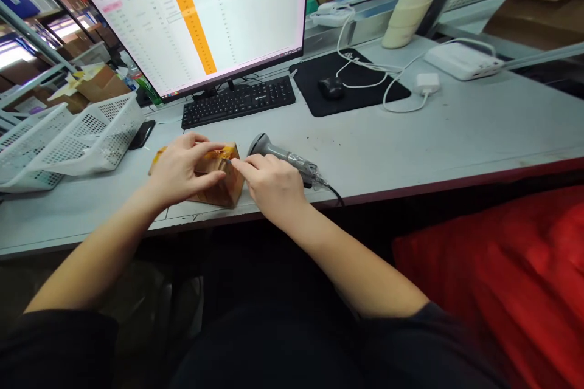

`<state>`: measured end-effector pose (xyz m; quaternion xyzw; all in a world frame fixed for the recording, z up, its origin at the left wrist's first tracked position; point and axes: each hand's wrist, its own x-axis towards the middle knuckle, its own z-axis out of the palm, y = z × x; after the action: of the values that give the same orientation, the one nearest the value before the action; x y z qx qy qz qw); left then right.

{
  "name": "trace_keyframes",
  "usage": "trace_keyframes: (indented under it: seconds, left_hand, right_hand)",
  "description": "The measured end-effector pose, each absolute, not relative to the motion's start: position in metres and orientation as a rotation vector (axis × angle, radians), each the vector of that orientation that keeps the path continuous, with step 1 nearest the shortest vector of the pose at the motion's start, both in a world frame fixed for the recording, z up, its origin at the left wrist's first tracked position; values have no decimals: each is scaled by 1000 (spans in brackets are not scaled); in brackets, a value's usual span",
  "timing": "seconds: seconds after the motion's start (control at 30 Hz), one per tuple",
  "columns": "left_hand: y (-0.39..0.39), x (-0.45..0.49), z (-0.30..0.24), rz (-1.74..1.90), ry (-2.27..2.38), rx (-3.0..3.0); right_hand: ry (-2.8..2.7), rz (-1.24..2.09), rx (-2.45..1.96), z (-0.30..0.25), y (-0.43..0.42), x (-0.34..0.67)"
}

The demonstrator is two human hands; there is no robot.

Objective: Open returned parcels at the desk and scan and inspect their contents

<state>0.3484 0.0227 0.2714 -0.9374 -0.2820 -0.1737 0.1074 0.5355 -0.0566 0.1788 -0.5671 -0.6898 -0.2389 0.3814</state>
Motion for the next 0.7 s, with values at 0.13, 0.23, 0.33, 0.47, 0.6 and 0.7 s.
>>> trace_keyframes:
  seconds: [0.13, 0.23, 0.33, 0.47, 0.6, 0.7]
  left_hand:
    - [24, 348, 255, -559, -897, -2796]
    - [30, 338, 256, -486, -838, -2908]
    - [35, 333, 260, -508, -833, -2897]
    - [42, 335, 265, -513, -832, -2867]
    - [39, 337, 276, -427, -818, -2802]
    - [29, 344, 288, -176, -815, -2661]
  right_hand:
    - [-1823, -579, -1377, 180, -60, 526]
    - [-1833, -570, -1353, 176, -64, 528]
    - [-1787, -579, -1366, 172, -65, 534]
    - [-1780, -576, -1375, 169, -63, 535]
    - [-1769, -587, -1353, 169, -59, 532]
    - [-1779, -587, -1354, 171, -56, 531]
